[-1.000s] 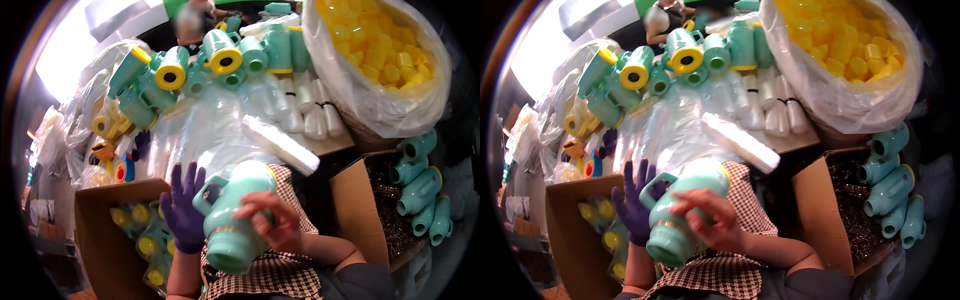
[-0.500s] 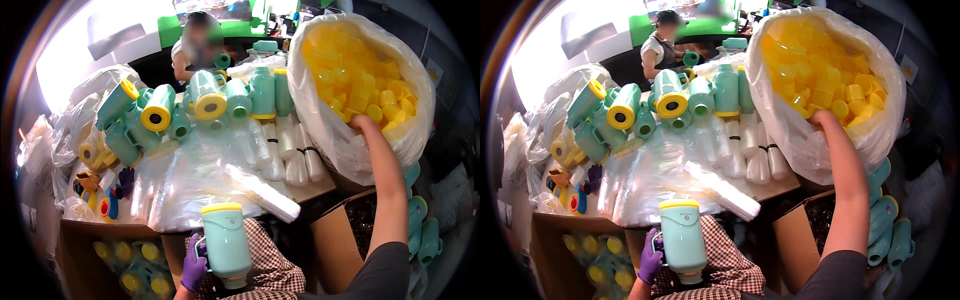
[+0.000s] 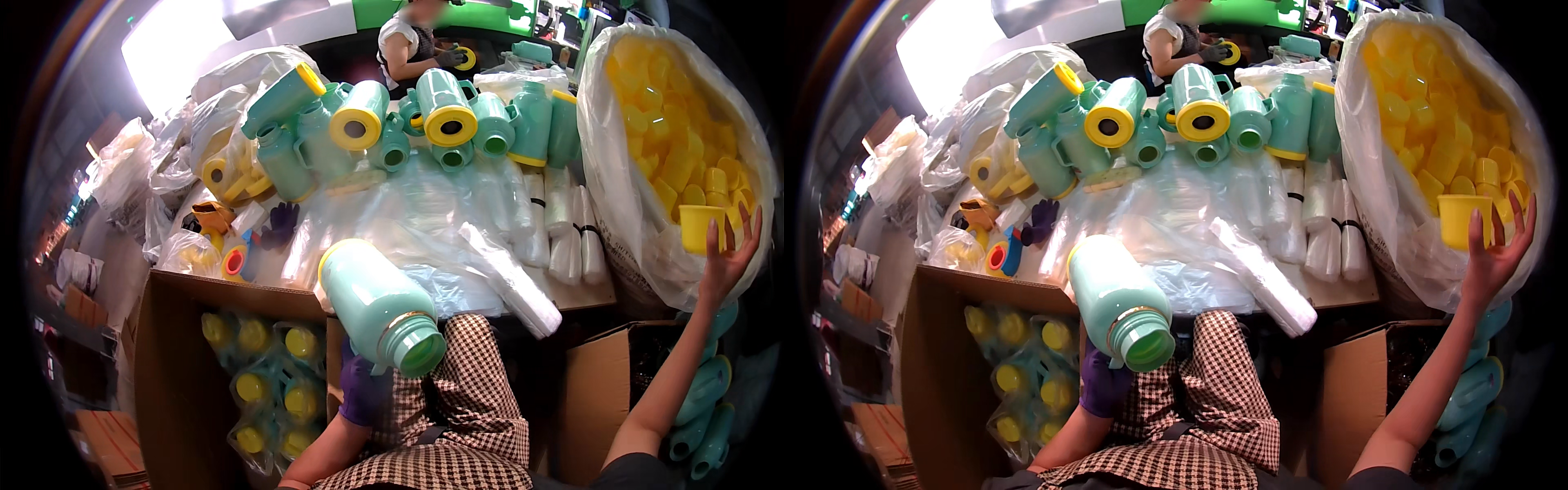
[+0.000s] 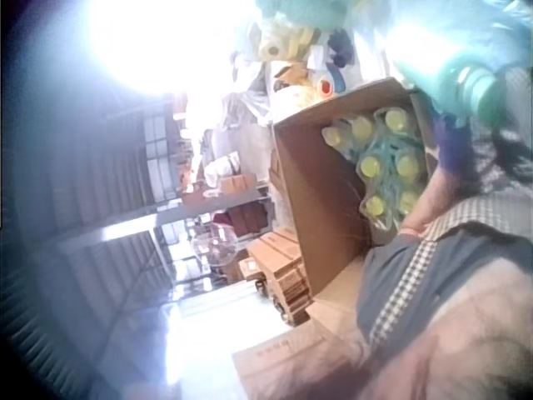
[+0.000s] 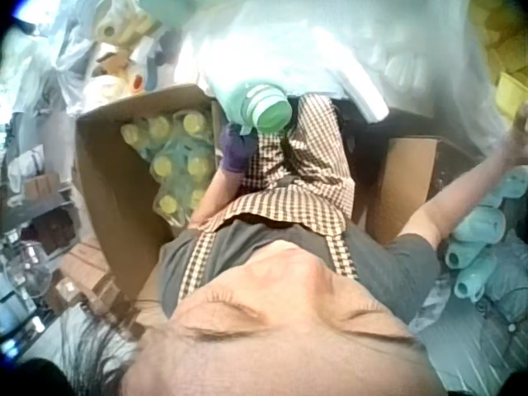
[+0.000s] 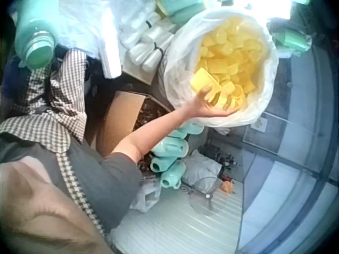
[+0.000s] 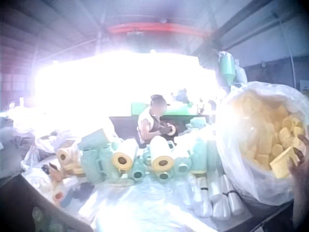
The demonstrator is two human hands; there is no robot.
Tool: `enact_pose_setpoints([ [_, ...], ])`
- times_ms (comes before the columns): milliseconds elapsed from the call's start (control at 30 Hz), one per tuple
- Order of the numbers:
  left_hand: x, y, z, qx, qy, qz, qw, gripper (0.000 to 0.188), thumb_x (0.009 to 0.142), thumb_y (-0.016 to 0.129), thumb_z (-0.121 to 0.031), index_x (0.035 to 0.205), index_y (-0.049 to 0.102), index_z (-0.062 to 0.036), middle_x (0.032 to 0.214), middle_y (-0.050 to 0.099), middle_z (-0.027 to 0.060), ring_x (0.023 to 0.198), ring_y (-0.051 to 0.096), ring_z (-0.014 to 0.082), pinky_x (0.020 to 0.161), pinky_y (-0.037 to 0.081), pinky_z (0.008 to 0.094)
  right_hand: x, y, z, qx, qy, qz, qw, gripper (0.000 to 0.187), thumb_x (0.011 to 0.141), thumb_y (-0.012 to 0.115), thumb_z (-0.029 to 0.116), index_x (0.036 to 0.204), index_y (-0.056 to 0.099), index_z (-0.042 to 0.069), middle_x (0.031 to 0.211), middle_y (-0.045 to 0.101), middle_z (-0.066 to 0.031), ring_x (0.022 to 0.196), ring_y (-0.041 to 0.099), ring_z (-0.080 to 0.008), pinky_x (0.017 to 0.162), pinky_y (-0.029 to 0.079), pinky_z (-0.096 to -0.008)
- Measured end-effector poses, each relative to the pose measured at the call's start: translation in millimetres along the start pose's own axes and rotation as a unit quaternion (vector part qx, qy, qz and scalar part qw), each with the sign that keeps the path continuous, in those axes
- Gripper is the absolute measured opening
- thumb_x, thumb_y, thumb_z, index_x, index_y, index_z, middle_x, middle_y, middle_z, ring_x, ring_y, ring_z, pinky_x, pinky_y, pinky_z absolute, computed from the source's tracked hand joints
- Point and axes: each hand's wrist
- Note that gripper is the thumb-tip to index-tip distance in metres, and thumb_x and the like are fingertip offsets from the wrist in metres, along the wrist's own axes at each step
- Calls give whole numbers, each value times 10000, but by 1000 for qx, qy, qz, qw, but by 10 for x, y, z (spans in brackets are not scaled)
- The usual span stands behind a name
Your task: The person sits on the floor in a warehouse and packs teal plastic containers into a cardboard box. They pick up a container, insert a yellow lid, place a white insert, and wrap the unit in a plastic bag before placing it in the box. The person puts on a purple glove during the process.
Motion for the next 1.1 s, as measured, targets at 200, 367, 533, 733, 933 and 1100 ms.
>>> enact_pose_setpoints([
  [200, -84, 314, 189, 207, 144, -2, 968, 704, 861, 713, -213, 1438, 352, -33, 1396, 386, 111, 1236, 477, 214, 1016, 447, 374, -2671, 708, 2027, 472, 426, 204, 745, 995, 908, 728, 316, 1601, 49, 95, 1491, 370, -182, 1206, 586, -270, 977, 518, -390],
  [367, -410, -274, 111, 320, 154, 55, 933, 604, 924, 685, -215, 1399, 357, -35, 1219, 492, 122, 1007, 577, 216, 834, 528, 337, -3547, 614, 2082, 285, 361, 288, 840, 447, 1020, 521, 302, 1352, 473, 8, 1265, 522, -127, 1139, 526, -227, 1017, 398, -347],
  [533, -748, -633, 181, 461, 267, 261, 805, 762, 779, 812, -78, 1412, 388, -112, 1360, 542, 240, 1148, 637, 367, 847, 588, 391, -2677, 1423, 1259, 300, 302, 267, 865, 222, 949, 643, 31, 1164, 614, -14, 1008, 654, -79, 957, 620, -142, 906, 496, -294],
  [733, -453, -307, 114, 477, 173, 342, 791, 861, 715, 800, -61, 1455, 369, -158, 1463, 466, 202, 1144, 634, 396, 814, 602, 413, -2438, 3555, 1060, 114, 139, 575, 798, 392, 875, 772, 199, 1175, 662, -28, 1026, 722, -154, 921, 693, -207, 866, 543, -324],
  [933, -394, -233, -74, 389, 45, 430, 813, 776, 811, 711, -76, 1510, 380, -136, 1563, 335, 221, 1341, 475, 433, 1010, 504, 439, -2884, 3176, 1505, 558, 466, 576, 374, 240, 1005, 614, 135, 1121, 687, -62, 962, 742, -147, 877, 730, -240, 808, 596, -355],
  [1100, 63, -294, -326, 215, -73, 90, 970, 429, 940, 648, -113, 1344, 574, 10, 1283, 624, 168, 1194, 591, 262, 1069, 447, 402, -3059, 2760, 1762, 619, 523, 427, 401, 197, 897, 717, 13, 1083, 661, -17, 1007, 692, -111, 1025, 677, -247, 955, 528, -378],
])
Point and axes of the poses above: each hand's wrist, its own x-axis towards the middle knuckle, its own y-axis out of the palm, z = x × y
